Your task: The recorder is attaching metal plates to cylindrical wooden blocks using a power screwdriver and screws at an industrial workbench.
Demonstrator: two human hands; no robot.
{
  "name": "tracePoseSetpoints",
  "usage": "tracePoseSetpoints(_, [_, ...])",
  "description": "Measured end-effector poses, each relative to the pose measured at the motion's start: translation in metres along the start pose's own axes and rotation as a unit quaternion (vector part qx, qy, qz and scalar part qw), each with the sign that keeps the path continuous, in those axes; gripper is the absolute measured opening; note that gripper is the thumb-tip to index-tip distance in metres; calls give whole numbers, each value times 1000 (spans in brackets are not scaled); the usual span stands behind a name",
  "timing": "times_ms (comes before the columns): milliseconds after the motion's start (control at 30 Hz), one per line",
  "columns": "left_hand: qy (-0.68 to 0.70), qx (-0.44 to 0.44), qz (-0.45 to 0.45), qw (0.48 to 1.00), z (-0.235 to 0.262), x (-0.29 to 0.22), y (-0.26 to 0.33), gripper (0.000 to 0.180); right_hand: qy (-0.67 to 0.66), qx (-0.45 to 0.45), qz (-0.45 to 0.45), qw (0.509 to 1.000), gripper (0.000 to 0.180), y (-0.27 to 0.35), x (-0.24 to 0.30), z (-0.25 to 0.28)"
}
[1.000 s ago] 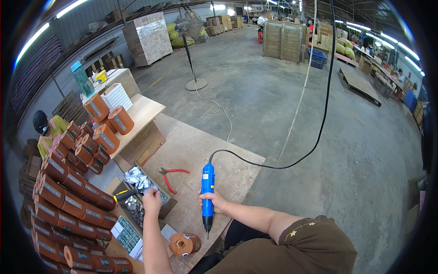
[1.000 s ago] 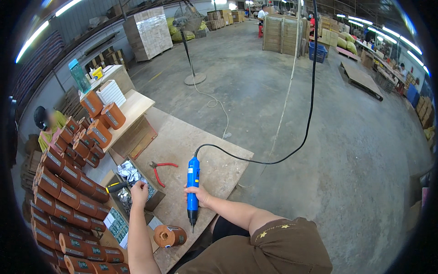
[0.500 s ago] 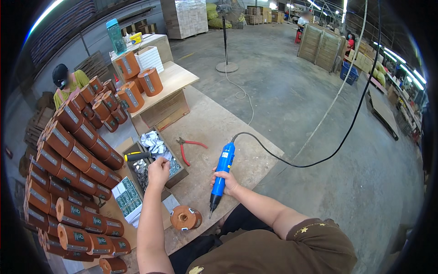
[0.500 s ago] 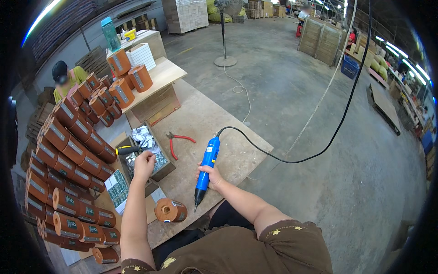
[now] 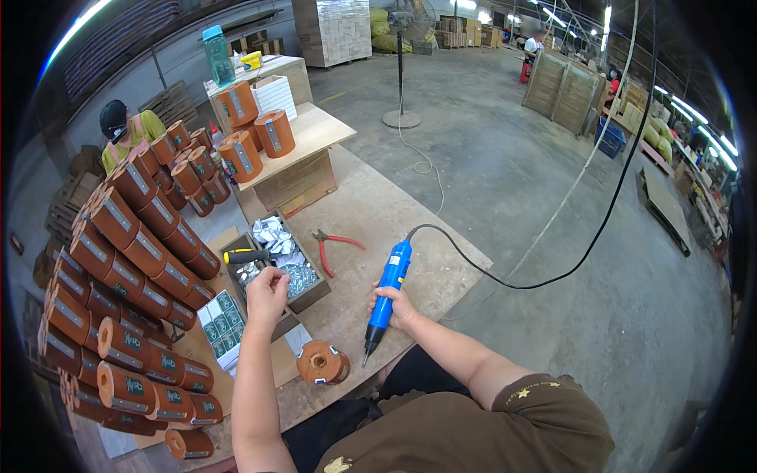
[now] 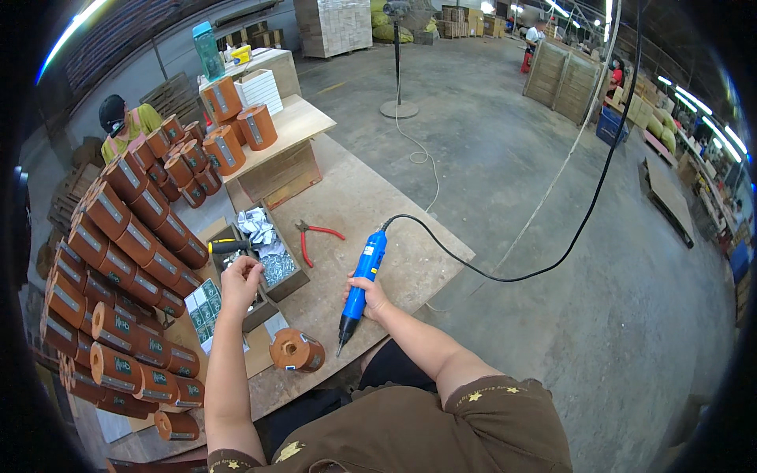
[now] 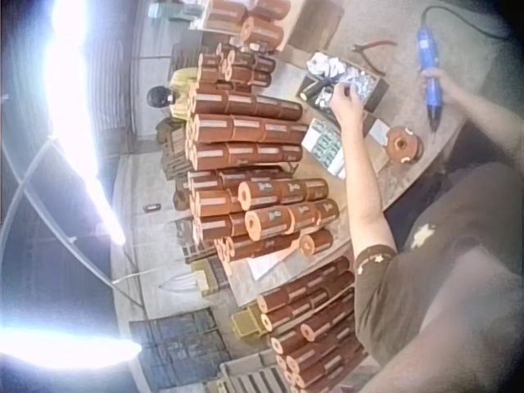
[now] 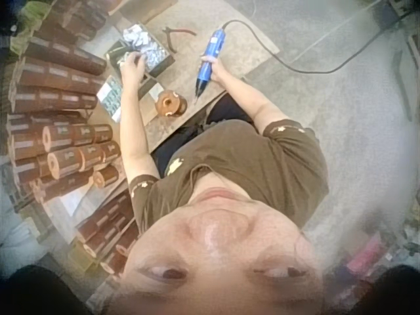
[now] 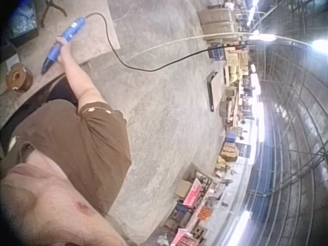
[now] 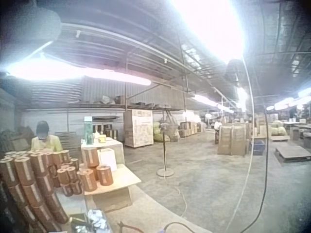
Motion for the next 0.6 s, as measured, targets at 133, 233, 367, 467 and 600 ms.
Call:
tracePoseSetpoints(133, [54, -26, 10, 998, 22, 1, 24, 11, 4, -4, -14, 1000, 35, -5, -7, 2])
tracePoseSetpoints(233, [39, 10, 10, 999, 39, -30, 52, 7, 26, -24, -4, 999, 34, -2, -1, 2])
tracePoseSetpoints(367, [130, 9, 62, 989, 49, -33, 99, 13, 8, -21, -23, 999, 30, -1, 6, 6])
tracePoseSetpoints(467, [170, 23, 80, 982, 52, -37, 136, 12, -7, 9, 45, 999, 34, 22, 29, -34])
tracePoseSetpoints(600, [200, 44, 88, 975, 42, -44, 175, 9, -60, 156, 83, 982, 38, 55, 66, -119])
Point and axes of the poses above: each hand's wrist, its own y-axis away from the middle knuckle, its own z-axis out of the back of the hand, x = y × z, the point moved 7 cm from there along -y, towards the middle knuckle, and after that the axes turned 3 degrees about z, right-handed, at the moved point
